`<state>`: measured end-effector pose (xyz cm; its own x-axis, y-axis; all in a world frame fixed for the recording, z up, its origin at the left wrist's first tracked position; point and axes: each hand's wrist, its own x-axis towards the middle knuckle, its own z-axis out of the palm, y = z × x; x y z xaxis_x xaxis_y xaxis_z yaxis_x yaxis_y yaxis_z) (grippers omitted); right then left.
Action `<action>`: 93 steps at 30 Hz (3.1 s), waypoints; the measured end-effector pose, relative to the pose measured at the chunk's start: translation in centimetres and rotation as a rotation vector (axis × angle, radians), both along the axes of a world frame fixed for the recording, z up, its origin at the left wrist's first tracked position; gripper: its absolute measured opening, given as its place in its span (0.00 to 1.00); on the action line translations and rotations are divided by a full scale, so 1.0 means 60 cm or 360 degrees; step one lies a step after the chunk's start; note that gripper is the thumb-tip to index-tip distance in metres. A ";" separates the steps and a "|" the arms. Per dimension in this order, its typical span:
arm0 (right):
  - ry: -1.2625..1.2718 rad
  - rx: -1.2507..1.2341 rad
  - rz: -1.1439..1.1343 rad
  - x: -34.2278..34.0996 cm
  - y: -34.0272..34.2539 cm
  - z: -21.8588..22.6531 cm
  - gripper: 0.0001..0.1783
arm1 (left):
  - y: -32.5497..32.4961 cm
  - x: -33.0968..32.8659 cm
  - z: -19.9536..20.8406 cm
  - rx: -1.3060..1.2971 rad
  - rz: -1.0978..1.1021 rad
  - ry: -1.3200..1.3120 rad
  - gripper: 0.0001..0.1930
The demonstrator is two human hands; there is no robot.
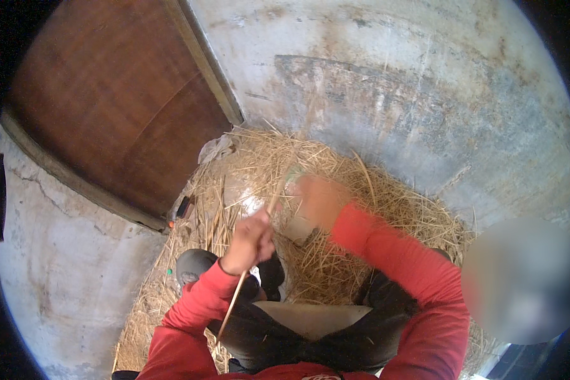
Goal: The person shaves a thin wooden strip using a small blade while sitting on a straw-covered floor.
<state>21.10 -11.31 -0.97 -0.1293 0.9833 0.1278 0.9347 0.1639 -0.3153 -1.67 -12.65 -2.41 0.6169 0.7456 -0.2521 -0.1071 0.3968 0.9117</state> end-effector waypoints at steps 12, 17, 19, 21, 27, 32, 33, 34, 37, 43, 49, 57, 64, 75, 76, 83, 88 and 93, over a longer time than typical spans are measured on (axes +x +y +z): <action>0.0738 0.0308 -0.0287 0.104 -0.028 0.064 0.24 | 0.000 -0.018 0.004 -0.0066 -0.0143 -0.0282 0.23; 0.0691 -0.0010 0.0221 0.001 -0.061 0.025 0.24 | 0.002 0.010 0.011 -0.0078 -0.0115 -0.0286 0.23; 0.0652 -0.0098 0.0272 -0.010 -0.061 0.017 0.25 | 0.001 0.019 0.014 -0.0178 -0.0063 -0.0263 0.23; 0.0550 -0.0119 0.0252 -0.009 -0.054 0.011 0.26 | 0.002 0.022 0.004 -0.0204 -0.0004 -0.0205 0.23; 0.0297 -0.0164 0.0280 -0.003 -0.037 -0.001 0.28 | 0.015 0.013 -0.040 -0.0109 0.0038 -0.0078 0.23; 0.0377 -0.0318 -0.0172 0.057 0.012 -0.017 0.31 | -0.022 -0.036 -0.046 -0.0169 -0.0089 0.0051 0.22; 0.0322 -0.0192 -0.0274 0.106 0.027 -0.029 0.31 | -0.037 -0.048 -0.050 -0.0210 -0.0175 0.0007 0.22; 0.0268 -0.0071 -0.0369 0.156 0.036 -0.049 0.32 | -0.056 -0.057 -0.035 -0.0248 -0.0247 0.0053 0.21; 0.0352 -0.0131 -0.0677 0.257 0.040 -0.066 0.32 | -0.103 -0.106 -0.049 -0.0273 -0.0362 0.0035 0.22; 0.0281 0.0282 -0.1548 0.585 -0.035 -0.143 0.39 | -0.169 -0.254 -0.011 -0.0439 -0.0220 0.0218 0.24; 0.0110 -0.0098 -0.0962 0.401 -0.031 -0.099 0.30 | -0.117 -0.179 0.028 -0.0169 0.0246 0.0018 0.22; 0.0065 0.0346 -0.0278 0.174 -0.035 0.035 0.25 | 0.036 0.011 0.061 0.0321 0.0065 0.0022 0.17; 0.0017 0.0454 0.0041 0.100 -0.058 0.053 0.23 | 0.053 0.113 0.015 0.0368 -0.0059 -0.0104 0.17; -0.0018 0.0291 0.0325 0.097 -0.064 0.058 0.19 | 0.059 0.101 -0.015 0.0440 0.0020 0.0001 0.08; -0.0018 0.0261 0.0345 0.099 -0.064 0.058 0.19 | 0.064 0.093 -0.018 0.0413 0.0044 -0.0016 0.08; -0.0025 0.0390 0.0270 0.121 -0.073 0.053 0.18 | 0.088 0.053 -0.003 0.0239 0.0348 -0.0102 0.09; -0.0034 0.0368 0.0279 0.116 -0.073 0.058 0.19 | 0.087 0.066 -0.043 0.0664 0.0284 0.0289 0.31; 0.0039 0.0347 0.0239 0.106 -0.072 0.059 0.19 | 0.066 0.068 0.002 0.0383 0.0063 0.0248 0.36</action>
<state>27.46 -15.61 2.60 -0.2660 0.9021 0.3398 0.8872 0.3669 -0.2796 2.40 -8.71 -2.27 0.5536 0.8184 -0.1543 0.0307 0.1651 0.9858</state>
